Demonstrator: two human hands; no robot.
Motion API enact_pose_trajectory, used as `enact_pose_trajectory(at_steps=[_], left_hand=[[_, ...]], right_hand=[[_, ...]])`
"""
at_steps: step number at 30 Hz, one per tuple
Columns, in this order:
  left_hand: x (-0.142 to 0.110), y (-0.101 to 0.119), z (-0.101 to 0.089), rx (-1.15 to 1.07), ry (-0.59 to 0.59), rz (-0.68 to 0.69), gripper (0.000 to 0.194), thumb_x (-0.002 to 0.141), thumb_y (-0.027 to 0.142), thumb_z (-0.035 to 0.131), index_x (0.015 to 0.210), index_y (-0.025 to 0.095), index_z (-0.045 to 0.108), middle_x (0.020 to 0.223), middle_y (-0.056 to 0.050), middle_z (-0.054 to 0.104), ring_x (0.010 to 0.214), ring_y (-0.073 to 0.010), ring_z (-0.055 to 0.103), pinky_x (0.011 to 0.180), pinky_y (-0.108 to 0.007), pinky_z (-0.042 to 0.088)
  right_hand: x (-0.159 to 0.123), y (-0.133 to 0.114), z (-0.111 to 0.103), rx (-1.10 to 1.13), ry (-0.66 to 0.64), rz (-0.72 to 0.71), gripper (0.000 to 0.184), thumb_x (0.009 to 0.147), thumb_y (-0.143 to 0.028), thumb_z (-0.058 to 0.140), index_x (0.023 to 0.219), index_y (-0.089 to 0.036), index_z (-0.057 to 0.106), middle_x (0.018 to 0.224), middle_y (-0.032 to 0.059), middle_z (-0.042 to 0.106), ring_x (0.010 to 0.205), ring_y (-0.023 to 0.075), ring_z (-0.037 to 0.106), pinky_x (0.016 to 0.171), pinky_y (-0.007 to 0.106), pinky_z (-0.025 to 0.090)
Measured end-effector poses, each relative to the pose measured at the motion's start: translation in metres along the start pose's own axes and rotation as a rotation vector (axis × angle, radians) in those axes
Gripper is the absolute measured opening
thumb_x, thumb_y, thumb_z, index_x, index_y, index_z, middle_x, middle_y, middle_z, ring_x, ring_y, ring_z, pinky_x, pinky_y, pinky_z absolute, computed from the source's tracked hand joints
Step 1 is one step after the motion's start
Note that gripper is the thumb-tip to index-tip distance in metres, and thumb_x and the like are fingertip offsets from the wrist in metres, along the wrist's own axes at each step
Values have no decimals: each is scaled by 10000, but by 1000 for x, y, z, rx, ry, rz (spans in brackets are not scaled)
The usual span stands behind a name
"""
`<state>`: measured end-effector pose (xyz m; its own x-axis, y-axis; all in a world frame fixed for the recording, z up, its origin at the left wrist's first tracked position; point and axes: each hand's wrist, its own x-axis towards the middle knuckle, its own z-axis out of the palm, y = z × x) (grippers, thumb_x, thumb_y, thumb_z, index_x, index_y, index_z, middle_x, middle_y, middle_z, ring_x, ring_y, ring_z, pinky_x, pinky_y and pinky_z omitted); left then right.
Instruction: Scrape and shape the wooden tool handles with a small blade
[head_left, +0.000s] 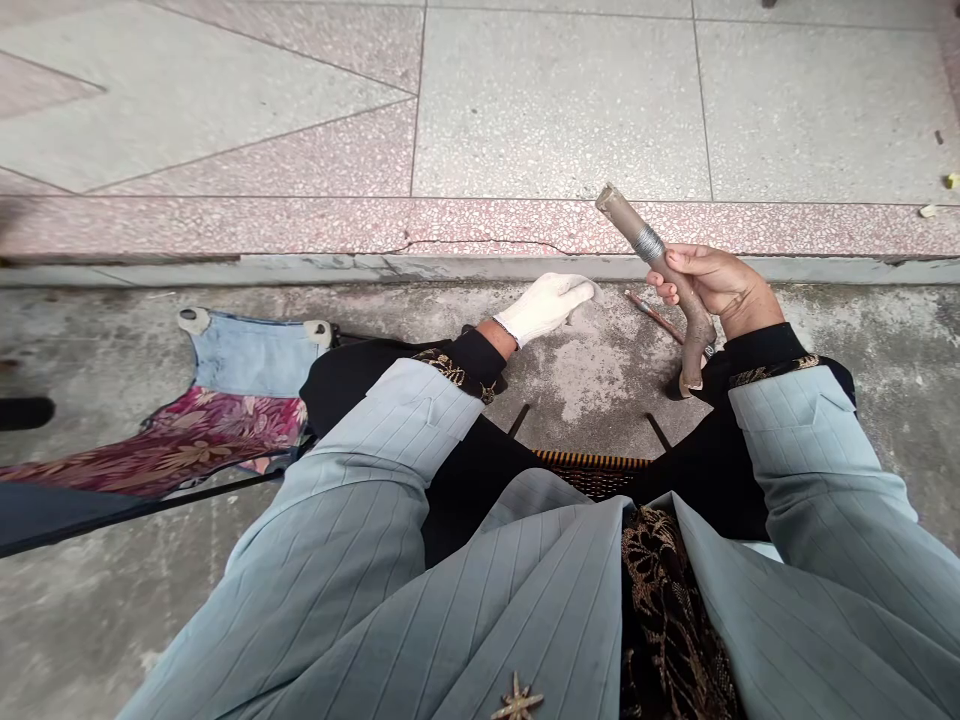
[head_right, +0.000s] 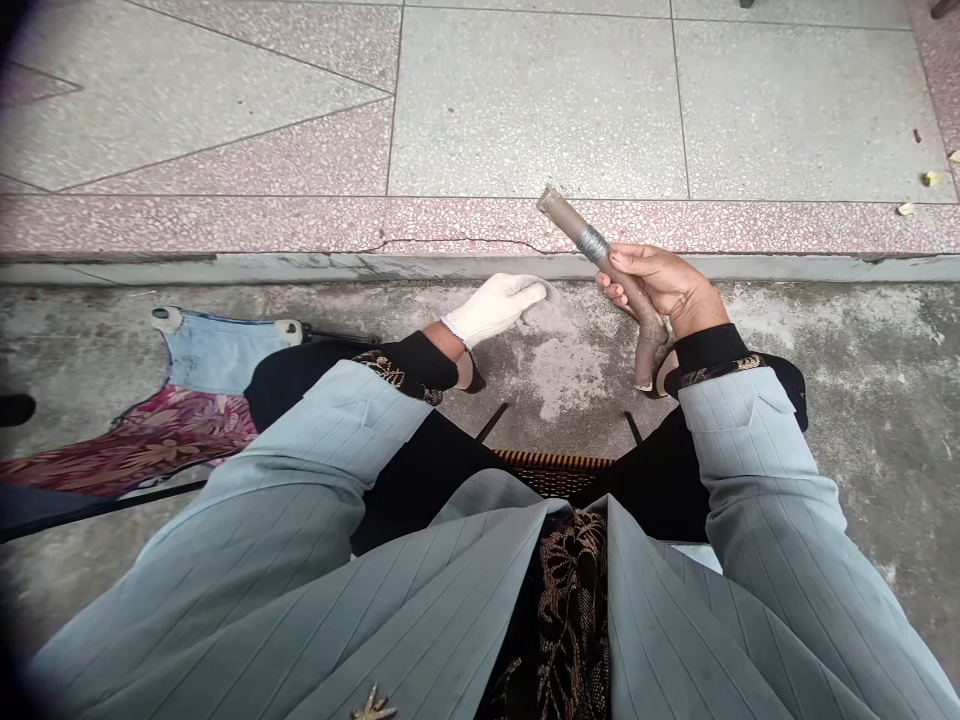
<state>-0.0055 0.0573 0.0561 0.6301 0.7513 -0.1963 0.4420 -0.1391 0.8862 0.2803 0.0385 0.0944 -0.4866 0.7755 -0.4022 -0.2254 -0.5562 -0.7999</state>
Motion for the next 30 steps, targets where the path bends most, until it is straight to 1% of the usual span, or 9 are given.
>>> enact_pose_trajectory(at_steps=[4,8,13,15,17,20,25,27,30], left_hand=[[1,7,9,153,89,-32,499,1068,422,345,1048,136,755,783,-54,708,651,-150,632,640,-261,477],[2,13,23,511,7,60,547,1097,436,275,1055,145,735,927,-101,755,851,-219,700,768,-311,481],[-1,12,32,904,-115,152,541,1097,438,275,1107,130,720,841,-135,723,775,-264,701,646,-324,394],[-1,9,32,923,-140,166,545,1095,441,278,1107,136,730,841,-133,720,763,-259,692,624,-320,364],[0,7,29,868,-171,148,522,1090,443,303,1145,159,737,880,-118,726,775,-243,681,626,-315,363],[2,6,23,736,-185,125,445,1059,441,394,1169,207,756,981,-93,732,905,-229,675,718,-302,420],[5,3,15,435,-220,138,363,1002,399,480,939,182,765,935,-59,726,900,-201,651,774,-295,449],[4,3,14,270,-226,140,333,996,373,492,938,172,751,888,-45,727,786,-168,635,714,-287,445],[2,4,12,102,-181,111,344,1026,361,453,986,155,726,831,-47,719,691,-131,618,663,-265,450]], right_hand=[[8,7,9,45,120,-50,428,812,-361,888,1011,-188,551,790,-3,647,628,90,567,545,198,516],[20,18,17,-78,353,-71,336,847,-383,822,989,-191,585,759,10,629,598,111,537,529,234,506],[25,18,23,-913,606,62,327,920,-292,651,1211,-149,700,897,95,695,736,195,600,642,312,487],[23,12,23,-1335,527,177,334,922,-286,630,1208,-153,739,1004,133,725,835,240,630,711,346,478],[18,6,19,-1559,313,347,284,913,-286,634,1124,-164,780,997,136,740,849,253,639,725,357,463],[11,-3,8,-1460,-91,513,275,895,-331,681,1095,-194,812,822,77,733,758,222,638,696,338,464],[-2,-15,1,-1033,-453,438,533,773,-480,842,1227,-204,809,805,14,742,682,158,607,671,294,472],[-7,-16,4,-840,-438,334,584,763,-481,860,1266,-194,787,807,-6,729,664,128,582,663,275,468],[-9,-12,10,-533,-205,78,571,775,-467,878,1257,-184,757,803,-20,699,650,101,564,640,253,470]])
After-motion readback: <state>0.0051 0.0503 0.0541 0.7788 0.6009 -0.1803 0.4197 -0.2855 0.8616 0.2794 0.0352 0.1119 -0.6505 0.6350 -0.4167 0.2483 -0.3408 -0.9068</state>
